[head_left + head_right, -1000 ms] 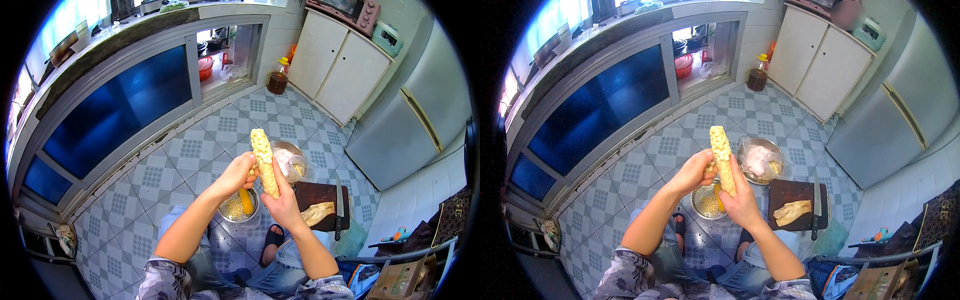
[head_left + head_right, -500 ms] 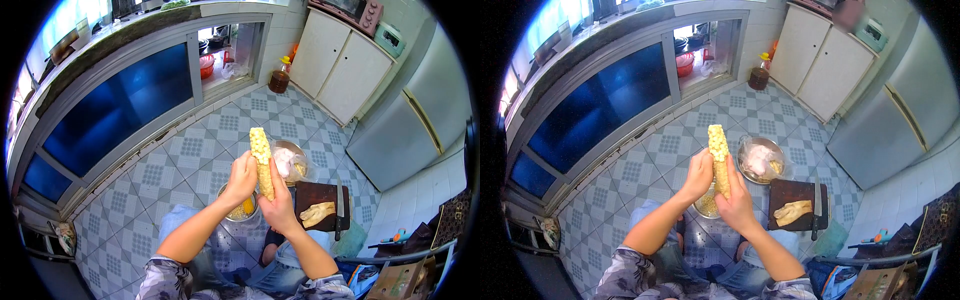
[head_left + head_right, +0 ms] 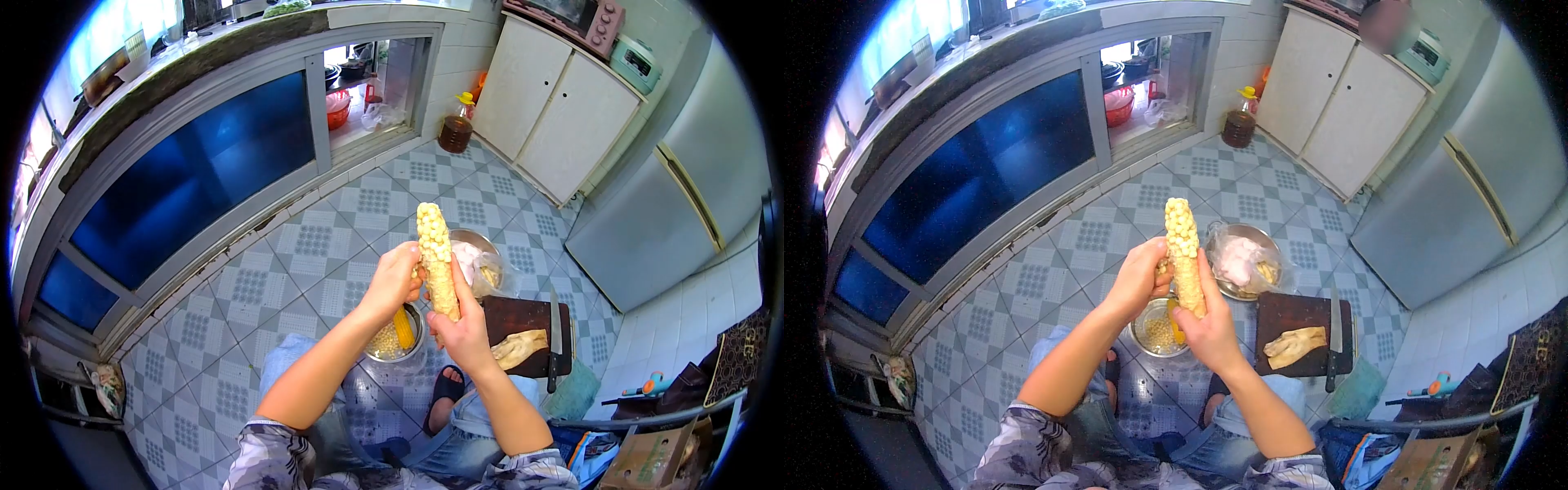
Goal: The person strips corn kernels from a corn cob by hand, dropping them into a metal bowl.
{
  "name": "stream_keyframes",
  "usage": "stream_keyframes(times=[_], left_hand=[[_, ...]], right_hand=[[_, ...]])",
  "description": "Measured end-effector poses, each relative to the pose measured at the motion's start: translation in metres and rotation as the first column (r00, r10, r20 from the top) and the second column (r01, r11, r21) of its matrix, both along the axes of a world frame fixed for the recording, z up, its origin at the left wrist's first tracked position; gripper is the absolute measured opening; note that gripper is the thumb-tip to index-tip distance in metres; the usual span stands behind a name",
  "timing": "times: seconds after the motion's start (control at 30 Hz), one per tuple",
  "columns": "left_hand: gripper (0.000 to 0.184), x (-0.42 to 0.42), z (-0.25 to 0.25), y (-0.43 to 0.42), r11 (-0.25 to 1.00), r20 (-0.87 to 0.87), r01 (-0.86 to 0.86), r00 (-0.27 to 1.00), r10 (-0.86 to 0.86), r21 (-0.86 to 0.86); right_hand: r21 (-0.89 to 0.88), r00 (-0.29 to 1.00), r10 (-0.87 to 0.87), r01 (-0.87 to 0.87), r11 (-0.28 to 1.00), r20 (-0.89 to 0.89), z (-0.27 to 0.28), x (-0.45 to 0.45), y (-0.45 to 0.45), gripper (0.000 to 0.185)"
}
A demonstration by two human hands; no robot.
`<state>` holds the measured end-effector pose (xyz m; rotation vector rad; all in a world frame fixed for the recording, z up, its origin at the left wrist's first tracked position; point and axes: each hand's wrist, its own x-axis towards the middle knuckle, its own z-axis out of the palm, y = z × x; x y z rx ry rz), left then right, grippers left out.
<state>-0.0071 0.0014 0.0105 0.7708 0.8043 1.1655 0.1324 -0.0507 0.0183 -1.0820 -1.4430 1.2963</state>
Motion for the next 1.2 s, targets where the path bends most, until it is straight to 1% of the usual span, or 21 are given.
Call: stream_keyframes(times=[0.07, 0.13, 0.17, 0.3, 0.37, 0.4, 0.43, 0.47, 0.5, 0.57, 0.6, 0.67, 0.73, 0.8, 0.83, 0.93, 1.0, 1.07, 1.13, 1.17, 1.2], left_hand=[[0.026, -0.001, -0.002, 0.0, 0.999, -0.031, 0.011, 0.999, -0.01, 0.035], [0.026, -0.002, -0.003, 0.001, 0.999, -0.024, 0.016, 1.0, -0.015, 0.031], [0.026, -0.002, -0.004, 0.002, 0.999, -0.018, 0.023, 1.0, -0.022, 0.026], [0.023, -0.005, -0.001, 0.002, 0.999, 0.068, 0.04, 0.997, -0.038, -0.02], [0.018, -0.004, -0.006, 0.003, 0.998, -0.105, 0.054, 0.993, -0.052, 0.022], [0.018, -0.003, -0.006, 0.002, 0.998, -0.105, 0.056, 0.993, -0.053, 0.022], [0.016, -0.001, -0.006, 0.001, 0.998, -0.212, 0.01, 0.977, 0.002, 0.055], [0.014, 0.001, -0.006, 0.0, 0.995, -0.314, -0.032, 0.948, 0.059, 0.091], [0.014, 0.001, -0.009, 0.002, 0.995, -0.314, -0.032, 0.948, 0.059, 0.091], [0.013, -0.001, -0.021, 0.007, 0.974, -0.454, -0.063, 0.877, 0.158, 0.218], [0.013, -0.003, -0.024, 0.007, 0.977, -0.459, -0.064, 0.875, 0.153, 0.204], [0.011, -0.011, -0.03, 0.012, 0.996, -0.242, -0.034, 0.97, 0.013, -0.083], [0.01, -0.018, -0.057, 0.027, 0.983, -0.196, 0.017, 0.979, -0.053, -0.183], [0.011, -0.02, -0.095, 0.044, 0.815, 0.155, 0.154, 0.985, -0.08, -0.559], [0.012, -0.026, -0.127, 0.052, 0.76, 0.27, 0.244, 0.958, -0.094, -0.602], [0.017, -0.025, -0.194, 0.052, 0.707, 0.148, 0.118, 0.989, -0.02, -0.697], [0.021, -0.026, -0.253, 0.047, 0.683, 0.166, 0.154, 0.985, -0.049, -0.714], [0.026, -0.019, -0.288, 0.034, 0.632, 0.032, -0.003, 0.999, 0.044, -0.775], [0.03, -0.028, -0.372, 0.028, 0.567, 0.06, 0.024, 0.997, 0.044, -0.823], [0.03, -0.031, -0.397, 0.023, 0.615, 0.124, 0.04, 0.988, 0.095, -0.788], [0.029, -0.027, -0.397, 0.018, 0.661, 0.191, 0.05, 0.971, 0.143, -0.749]], right_hand=[[-0.01, 1.0, 0.005, -0.005, 1.0, -0.007, 0.003, 0.0, -0.001, 0.079], [-0.147, 0.998, 0.002, -0.011, 0.989, -0.065, 0.009, 0.0, -0.002, 0.079], [-0.147, 0.998, 0.003, -0.012, 0.989, -0.064, 0.007, 0.0, -0.002, 0.079], [0.037, 0.998, -0.039, 0.037, 0.999, 0.044, -0.008, -0.001, 0.002, 0.077], [0.091, 0.993, -0.063, 0.054, 0.994, 0.097, -0.011, -0.002, 0.003, 0.076], [0.229, 0.974, -0.11, 0.063, 0.971, 0.197, -0.012, -0.002, 0.003, 0.076], [0.363, 0.942, -0.169, 0.055, 0.93, 0.289, -0.012, -0.002, 0.004, 0.075], [0.362, 0.942, -0.169, 0.056, 0.93, 0.289, -0.011, -0.001, 0.003, 0.075], [0.362, 0.934, -0.171, 0.048, 0.931, 0.314, -0.009, -0.001, 0.003, 0.075], [0.359, 0.925, -0.17, 0.04, 0.933, 0.339, -0.009, -0.001, 0.003, 0.075], [0.34, 0.954, -0.157, 0.063, 0.938, 0.257, -0.011, -0.002, 0.002, 0.074], [0.231, 0.984, -0.15, 0.124, 0.965, 0.094, -0.013, -0.002, 0.001, 0.074], [0.093, 0.984, -0.176, 0.177, 0.98, -0.02, -0.01, 0.003, 0.002, 0.074], [0.011, 0.976, -0.182, 0.184, 0.983, -0.12, -0.002, 0.007, 0.002, 0.074], [-0.017, 0.971, -0.183, 0.182, 0.983, -0.151, 0.001, 0.009, 0.001, 0.074], [-0.086, 0.959, -0.19, 0.175, 0.981, -0.211, 0.007, 0.019, -0.002, 0.075], [-0.117, 0.95, -0.201, 0.178, 0.977, -0.239, 0.008, 0.025, -0.003, 0.076], [-0.1, 0.949, -0.198, 0.178, 0.979, -0.245, 0.009, 0.032, -0.003, 0.076], [-0.138, 0.944, -0.227, 0.198, 0.97, -0.241, 0.012, 0.036, -0.005, 0.076], [-0.114, 0.948, -0.231, 0.21, 0.971, -0.221, 0.012, 0.036, -0.005, 0.076], [-0.107, 0.947, -0.237, 0.219, 0.97, -0.215, 0.012, 0.038, -0.005, 0.075]])
